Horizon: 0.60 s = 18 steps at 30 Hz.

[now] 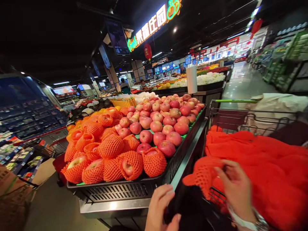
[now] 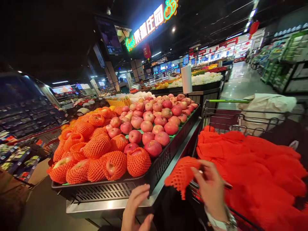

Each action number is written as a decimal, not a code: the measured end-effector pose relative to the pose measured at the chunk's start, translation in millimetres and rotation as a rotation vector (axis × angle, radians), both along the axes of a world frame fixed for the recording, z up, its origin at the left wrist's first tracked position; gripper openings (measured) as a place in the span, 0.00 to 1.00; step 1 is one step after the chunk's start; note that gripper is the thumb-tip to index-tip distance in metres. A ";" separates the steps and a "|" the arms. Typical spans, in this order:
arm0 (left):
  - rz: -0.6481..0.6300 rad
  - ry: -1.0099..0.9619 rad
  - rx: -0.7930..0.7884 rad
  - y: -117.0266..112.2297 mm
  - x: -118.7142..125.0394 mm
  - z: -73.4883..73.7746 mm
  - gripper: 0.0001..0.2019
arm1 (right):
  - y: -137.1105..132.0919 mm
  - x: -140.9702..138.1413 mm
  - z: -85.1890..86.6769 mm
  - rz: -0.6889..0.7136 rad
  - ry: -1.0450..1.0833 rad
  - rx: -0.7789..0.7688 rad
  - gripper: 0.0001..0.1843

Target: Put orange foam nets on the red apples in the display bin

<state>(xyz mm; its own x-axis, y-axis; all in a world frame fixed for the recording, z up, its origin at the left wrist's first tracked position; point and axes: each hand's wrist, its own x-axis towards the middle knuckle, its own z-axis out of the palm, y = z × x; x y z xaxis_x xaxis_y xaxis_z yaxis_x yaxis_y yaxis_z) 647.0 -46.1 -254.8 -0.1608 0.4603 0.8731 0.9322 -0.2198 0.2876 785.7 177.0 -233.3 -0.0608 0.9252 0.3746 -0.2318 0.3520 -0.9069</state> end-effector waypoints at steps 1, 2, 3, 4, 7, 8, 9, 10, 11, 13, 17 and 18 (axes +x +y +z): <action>0.004 -0.081 -0.043 1.4 2.7 3.8 0.19 | -8.0 -8.9 1.7 0.089 0.005 -0.014 0.26; 0.009 -0.168 -0.083 1.0 3.8 8.0 0.20 | -17.2 -17.3 3.2 0.174 0.019 -0.030 0.24; 0.017 -0.257 -0.121 -0.4 3.6 11.0 0.21 | -27.0 -24.7 4.1 0.260 0.025 -0.034 0.22; 0.029 -0.337 -0.150 -2.2 2.9 12.0 0.21 | -36.7 -30.7 4.3 0.338 0.024 -0.031 0.20; 0.136 -0.394 -0.065 -6.0 2.8 -1.3 0.16 | -60.0 -40.8 2.0 0.449 0.029 0.000 0.18; 0.194 -0.349 0.067 -6.4 4.3 -9.5 0.13 | -65.2 -42.3 1.0 0.438 0.036 0.015 0.18; 0.243 -0.298 0.198 -6.6 6.3 -18.0 0.12 | -69.3 -43.5 0.2 0.412 0.043 0.030 0.18; 0.272 -0.260 0.284 -6.9 8.6 -25.5 0.13 | -72.7 -44.4 -0.3 0.385 0.049 0.049 0.19; 0.282 -0.257 0.303 -7.5 10.9 -31.3 0.14 | -75.7 -45.0 -0.8 0.363 0.056 0.074 0.19; 0.276 -0.372 0.164 -10.0 13.8 -36.1 0.11 | -81.4 -45.4 -2.2 0.354 0.085 0.144 0.18; 0.170 -0.721 -0.152 -17.3 10.7 -30.2 0.13 | -89.6 -41.6 -10.7 0.497 0.072 0.277 0.11; 0.136 -0.815 -0.178 -18.5 8.4 -28.7 0.14 | -89.6 -40.0 -12.9 0.546 0.038 0.262 0.12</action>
